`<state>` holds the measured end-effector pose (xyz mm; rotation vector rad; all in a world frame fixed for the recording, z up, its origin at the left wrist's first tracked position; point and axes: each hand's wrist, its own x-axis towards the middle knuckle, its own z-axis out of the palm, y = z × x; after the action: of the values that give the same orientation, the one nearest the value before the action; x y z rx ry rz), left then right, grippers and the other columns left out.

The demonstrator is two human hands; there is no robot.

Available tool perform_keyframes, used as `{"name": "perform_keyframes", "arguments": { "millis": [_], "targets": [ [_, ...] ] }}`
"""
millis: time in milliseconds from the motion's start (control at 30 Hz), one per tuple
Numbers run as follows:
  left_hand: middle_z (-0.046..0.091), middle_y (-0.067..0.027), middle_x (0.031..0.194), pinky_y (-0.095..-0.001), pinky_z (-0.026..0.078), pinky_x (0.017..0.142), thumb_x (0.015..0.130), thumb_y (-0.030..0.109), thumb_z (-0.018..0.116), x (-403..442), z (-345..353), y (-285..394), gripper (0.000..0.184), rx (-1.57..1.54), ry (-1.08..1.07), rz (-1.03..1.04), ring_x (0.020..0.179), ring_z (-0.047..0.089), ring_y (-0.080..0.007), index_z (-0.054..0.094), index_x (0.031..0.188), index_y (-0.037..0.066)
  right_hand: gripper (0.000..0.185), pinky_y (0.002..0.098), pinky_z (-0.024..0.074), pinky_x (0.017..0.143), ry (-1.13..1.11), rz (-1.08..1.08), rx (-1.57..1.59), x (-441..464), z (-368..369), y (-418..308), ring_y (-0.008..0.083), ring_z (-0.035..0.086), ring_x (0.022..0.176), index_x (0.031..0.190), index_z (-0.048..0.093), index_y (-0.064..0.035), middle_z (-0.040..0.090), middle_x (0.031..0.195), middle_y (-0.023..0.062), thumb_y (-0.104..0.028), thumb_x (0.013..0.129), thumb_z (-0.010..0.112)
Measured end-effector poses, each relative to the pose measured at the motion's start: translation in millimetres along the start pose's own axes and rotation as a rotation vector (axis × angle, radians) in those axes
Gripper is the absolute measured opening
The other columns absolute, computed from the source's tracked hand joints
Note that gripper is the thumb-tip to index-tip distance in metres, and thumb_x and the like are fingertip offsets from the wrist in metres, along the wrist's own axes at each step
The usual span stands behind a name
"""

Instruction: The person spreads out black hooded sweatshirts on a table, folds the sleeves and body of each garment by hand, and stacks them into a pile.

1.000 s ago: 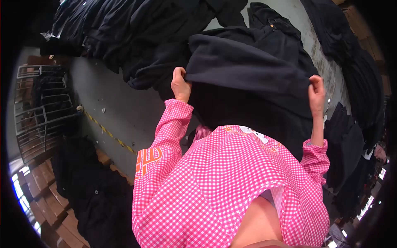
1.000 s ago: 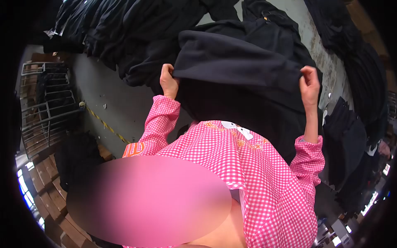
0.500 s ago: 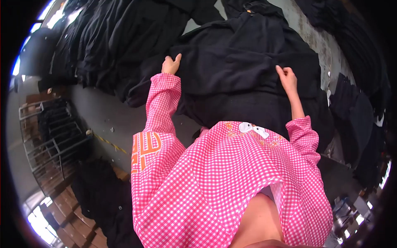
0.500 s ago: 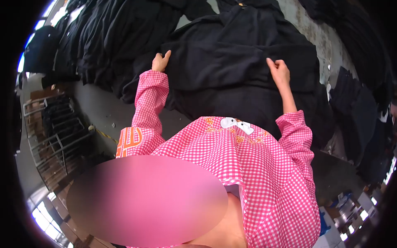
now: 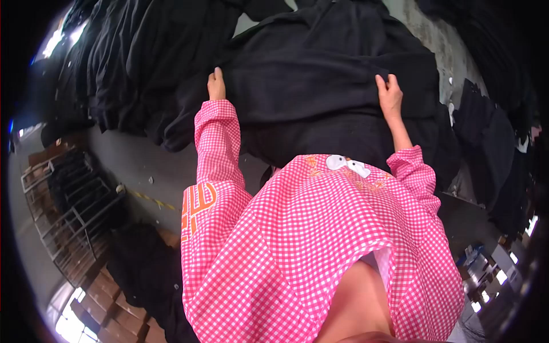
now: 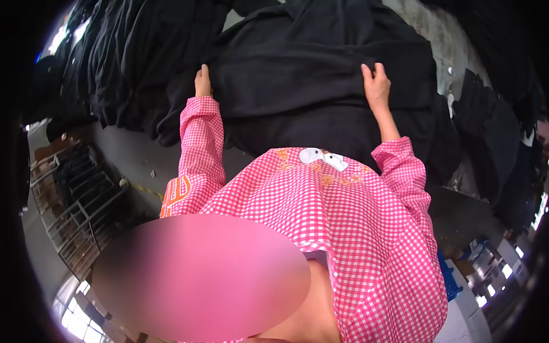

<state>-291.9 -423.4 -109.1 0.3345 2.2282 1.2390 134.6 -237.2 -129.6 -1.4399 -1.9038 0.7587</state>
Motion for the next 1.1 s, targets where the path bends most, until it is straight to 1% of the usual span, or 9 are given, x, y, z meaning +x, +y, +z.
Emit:
{"name": "perform_keyframes", "arguments": {
  "millis": [33, 67, 200, 467, 633, 733, 800, 1000, 1100],
  "targets": [
    [0.059, -0.012, 0.083, -0.0298, 0.045, 0.055, 0.088, 0.044, 0.055, -4, -16, 0, 0.053, -0.038, -0.067, -0.1, 0.065, 0.056, -0.0213, 0.053, 0.109, -0.004, 0.031, 0.0377, 0.0424, 0.054, 0.018, 0.005, 0.009, -3, 0, -5, 0.0299, 0.053, 0.052, 0.085, 0.05, -0.0024, 0.056, 0.062, 0.0104, -0.031, 0.087, 0.061],
    [0.059, -0.012, 0.083, -0.0298, 0.045, 0.055, 0.088, 0.044, 0.055, -18, -29, -2, 0.053, -0.031, -0.043, -0.108, 0.065, 0.056, -0.0213, 0.053, 0.109, -0.004, 0.031, 0.0377, 0.0424, 0.054, -0.002, 0.002, 0.026, -7, 0, -7, 0.0299, 0.053, 0.052, 0.085, 0.05, -0.0024, 0.056, 0.062, 0.0104, -0.031, 0.087, 0.061],
    [0.052, -0.0048, 0.078, -0.02, 0.038, 0.051, 0.083, 0.038, 0.066, -103, -16, -3, 0.056, -0.09, -0.374, -0.114, 0.062, 0.047, -0.0097, 0.05, 0.117, -0.003, 0.03, 0.0377, 0.0414, 0.053, -0.027, 0.046, -0.113, -16, -14, 14, 0.0294, 0.051, 0.051, 0.081, 0.048, -0.0029, 0.053, 0.059, 0.0096, -0.03, 0.088, 0.06],
    [0.059, -0.0078, 0.092, -0.0223, 0.046, 0.069, 0.085, 0.02, 0.065, -122, 14, 15, 0.042, 0.104, -0.595, -0.135, 0.077, 0.056, -0.0144, 0.049, 0.119, 0.0, 0.031, 0.0392, 0.0398, 0.052, 0.077, 0.012, -0.091, 2, -23, 42, 0.0298, 0.047, 0.048, 0.077, 0.045, -0.003, 0.05, 0.057, 0.01, -0.028, 0.089, 0.059],
    [0.062, -0.0082, 0.091, -0.0185, 0.043, 0.069, 0.082, 0.001, 0.059, -98, 17, -62, 0.024, -0.198, -0.151, 0.078, 0.077, 0.055, -0.0105, 0.055, 0.105, -0.003, 0.03, 0.044, 0.0418, 0.054, 0.047, 0.017, -0.241, 21, -7, 47, 0.0377, 0.057, 0.059, 0.085, 0.05, -0.0057, 0.059, 0.065, 0.0147, -0.035, 0.09, 0.055],
    [0.06, -0.0053, 0.084, -0.0188, 0.043, 0.063, 0.084, 0.004, 0.057, -86, 11, -69, 0.017, -0.161, -0.047, 0.053, 0.072, 0.053, -0.0088, 0.058, 0.101, 0.0, 0.032, 0.0452, 0.0446, 0.057, 0.009, 0.023, -0.374, 36, 7, 30, 0.0407, 0.06, 0.068, 0.093, 0.053, -0.0071, 0.063, 0.071, 0.0174, -0.039, 0.09, 0.053],
    [0.056, -0.0015, 0.077, -0.0188, 0.04, 0.055, 0.087, 0.011, 0.056, -75, 23, -55, 0.014, -0.198, 0.022, -0.201, 0.065, 0.049, -0.0062, 0.058, 0.099, 0.004, 0.029, 0.0404, 0.0484, 0.06, -0.031, 0.003, -0.324, 51, -3, 34, 0.034, 0.063, 0.068, 0.101, 0.055, -0.0075, 0.064, 0.076, 0.0152, -0.034, 0.09, 0.055],
    [0.052, 0.0, 0.079, -0.0179, 0.04, 0.052, 0.088, 0.028, 0.062, -132, 31, -33, 0.025, -0.346, -0.113, -0.174, 0.061, 0.047, -0.0058, 0.055, 0.102, 0.008, 0.025, 0.029, 0.0491, 0.062, -0.056, 0.165, 0.127, 25, -100, 107, 0.019, 0.064, 0.069, 0.107, 0.057, -0.0067, 0.064, 0.081, 0.0081, -0.025, 0.09, 0.057],
    [0.053, -0.0013, 0.08, -0.0191, 0.041, 0.055, 0.087, 0.029, 0.063, -161, 40, -43, 0.028, -0.212, -0.138, -0.217, 0.062, 0.048, -0.0074, 0.055, 0.103, 0.007, 0.02, 0.0212, 0.0469, 0.06, 0.0, 0.368, 0.175, -43, -156, 213, 0.013, 0.062, 0.068, 0.103, 0.06, -0.0051, 0.064, 0.081, 0.0051, -0.021, 0.091, 0.055]
  ]
}}
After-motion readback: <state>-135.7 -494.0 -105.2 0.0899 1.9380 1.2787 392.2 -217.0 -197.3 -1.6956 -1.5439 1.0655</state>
